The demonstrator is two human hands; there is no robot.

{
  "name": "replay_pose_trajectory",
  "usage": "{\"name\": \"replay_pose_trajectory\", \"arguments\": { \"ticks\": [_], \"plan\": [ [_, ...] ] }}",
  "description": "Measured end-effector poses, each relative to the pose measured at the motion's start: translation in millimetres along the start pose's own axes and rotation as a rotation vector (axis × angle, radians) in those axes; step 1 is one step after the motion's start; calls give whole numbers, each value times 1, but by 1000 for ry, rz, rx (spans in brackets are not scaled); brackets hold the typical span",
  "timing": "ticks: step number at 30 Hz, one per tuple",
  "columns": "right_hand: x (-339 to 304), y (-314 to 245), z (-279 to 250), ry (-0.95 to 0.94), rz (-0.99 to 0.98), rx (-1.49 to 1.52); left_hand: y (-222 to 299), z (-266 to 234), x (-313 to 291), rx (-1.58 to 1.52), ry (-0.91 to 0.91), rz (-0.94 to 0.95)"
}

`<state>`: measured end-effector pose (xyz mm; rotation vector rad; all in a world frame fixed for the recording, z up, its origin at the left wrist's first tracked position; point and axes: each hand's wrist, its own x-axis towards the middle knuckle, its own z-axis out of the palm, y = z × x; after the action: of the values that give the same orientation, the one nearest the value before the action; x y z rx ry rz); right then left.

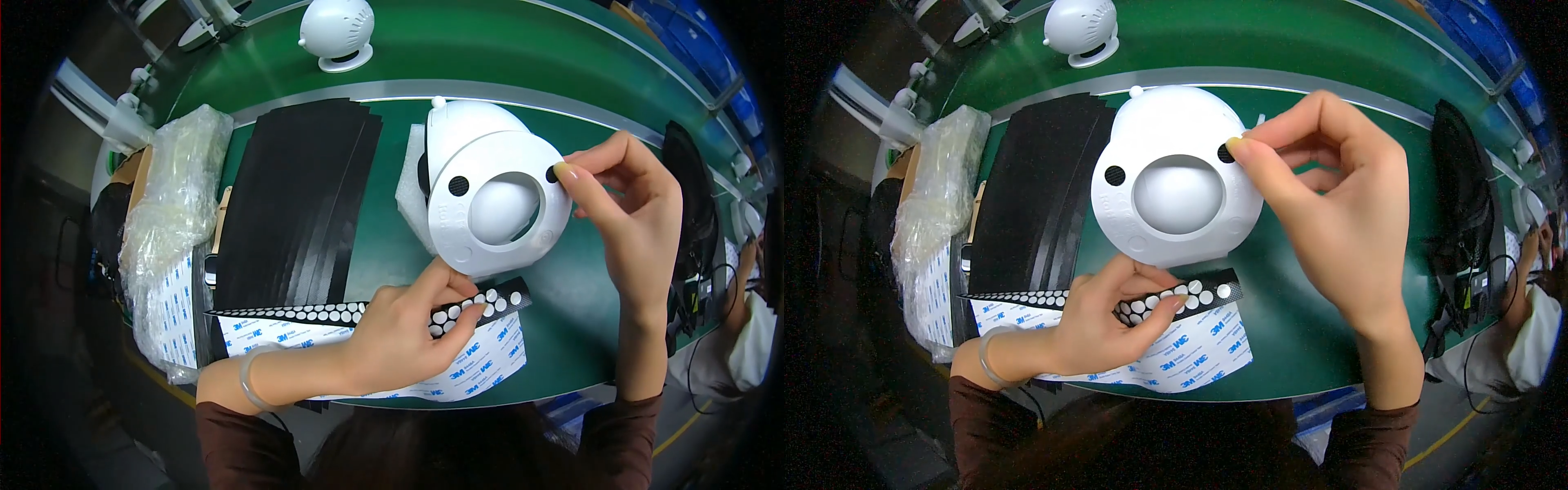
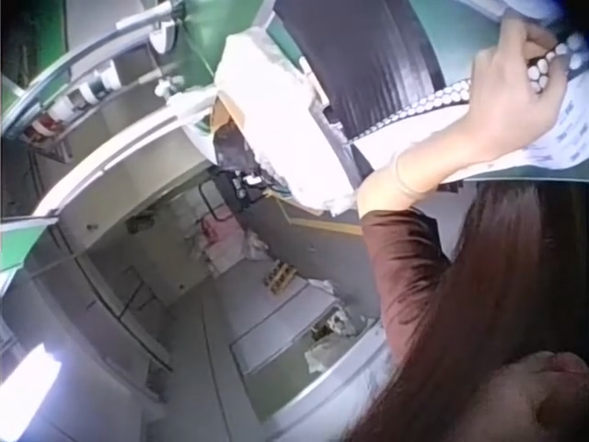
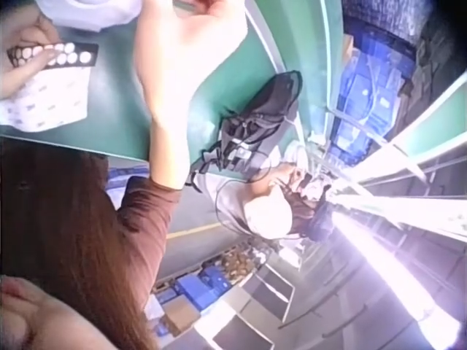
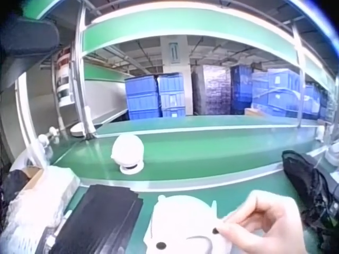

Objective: Applying small circular adhesive pads to the base of security cameras on an assembly line.

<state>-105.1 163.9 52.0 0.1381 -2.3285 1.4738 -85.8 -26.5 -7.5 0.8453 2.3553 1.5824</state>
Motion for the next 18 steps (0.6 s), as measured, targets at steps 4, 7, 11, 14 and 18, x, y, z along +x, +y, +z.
{"name": "replay_pose_trajectory", "arguments": {
  "ticks": [4, 7, 11, 14, 18],
  "plan": [
    [12, 6, -11, -40, 68, 149, 0, 2, 1, -6, 7, 39],
    [13, 3, -19, -89, 98, 149, 6, -1, 2, 12, -29, -65],
    [-28, -12, -25, -18, -197, -231, 6, -3, 2, 62, -68, 18],
    [-46, -5, -15, -355, -333, -313, 4, -5, 1, 15, -53, -2],
    [-61, 5, -4, -329, -275, -295, 8, -5, 0, 28, -40, 46]
  ]
}}
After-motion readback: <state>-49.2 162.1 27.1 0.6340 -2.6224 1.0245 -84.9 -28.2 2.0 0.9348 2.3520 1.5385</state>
